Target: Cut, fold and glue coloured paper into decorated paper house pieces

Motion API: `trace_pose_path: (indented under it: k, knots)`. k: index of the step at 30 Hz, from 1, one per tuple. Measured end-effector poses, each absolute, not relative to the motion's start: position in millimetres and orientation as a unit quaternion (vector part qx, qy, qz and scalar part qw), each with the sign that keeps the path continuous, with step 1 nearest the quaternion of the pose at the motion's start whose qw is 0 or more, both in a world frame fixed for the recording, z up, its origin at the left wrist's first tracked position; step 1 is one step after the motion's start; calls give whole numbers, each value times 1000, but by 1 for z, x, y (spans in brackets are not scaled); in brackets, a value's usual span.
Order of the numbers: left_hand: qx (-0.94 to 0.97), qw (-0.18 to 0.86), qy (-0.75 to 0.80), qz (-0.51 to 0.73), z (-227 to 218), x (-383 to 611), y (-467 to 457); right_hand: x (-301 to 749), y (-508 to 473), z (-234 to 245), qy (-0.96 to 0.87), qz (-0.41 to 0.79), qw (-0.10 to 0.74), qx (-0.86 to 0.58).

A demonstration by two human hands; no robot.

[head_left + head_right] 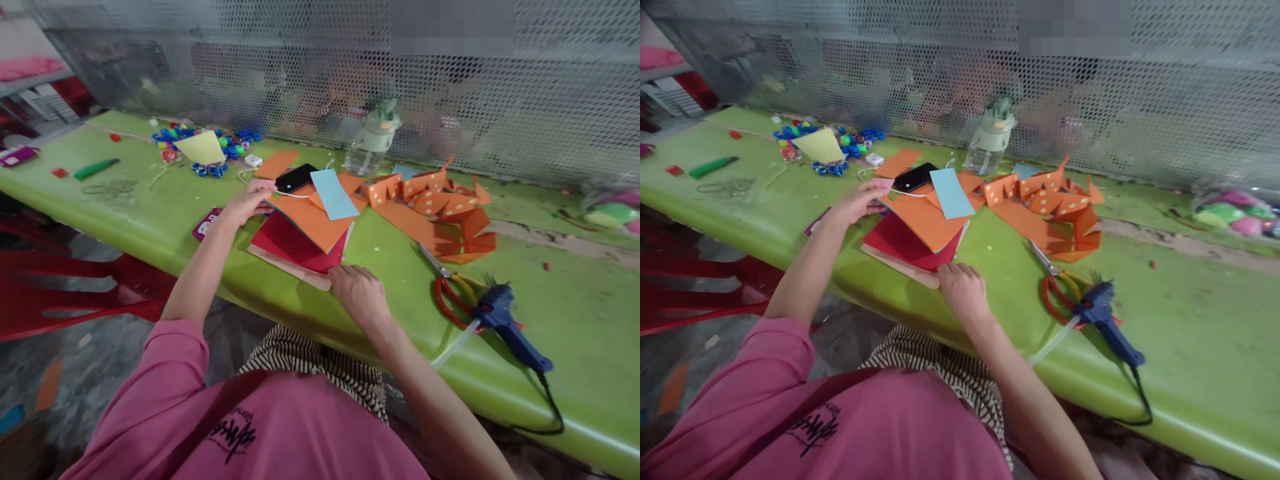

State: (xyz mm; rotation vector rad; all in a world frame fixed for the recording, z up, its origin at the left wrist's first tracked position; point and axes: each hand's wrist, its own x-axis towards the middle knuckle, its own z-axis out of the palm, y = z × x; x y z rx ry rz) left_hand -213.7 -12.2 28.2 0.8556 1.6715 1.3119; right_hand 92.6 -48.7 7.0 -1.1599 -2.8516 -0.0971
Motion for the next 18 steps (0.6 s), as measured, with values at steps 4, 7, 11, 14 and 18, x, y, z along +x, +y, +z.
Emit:
trace_pose_path:
  k: [4, 7, 11, 14, 18]
  knots:
    - [337, 407, 685, 502, 15, -220, -28, 91, -43, 8, -919, -27, 40, -392]
    - [331, 389, 689, 514, 12, -225, -35, 91, -35, 13, -915, -10, 41, -400]
    - [316, 367, 687, 542, 13, -229, -33, 100, -24, 22, -895, 122, 83, -422]
    - [299, 358, 683, 562, 14, -226, -26, 111, -18, 30, -872, 229, 138, -411]
    - [281, 343, 675, 589, 11, -221, -18, 123, -17, 32, -850, 304, 179, -391]
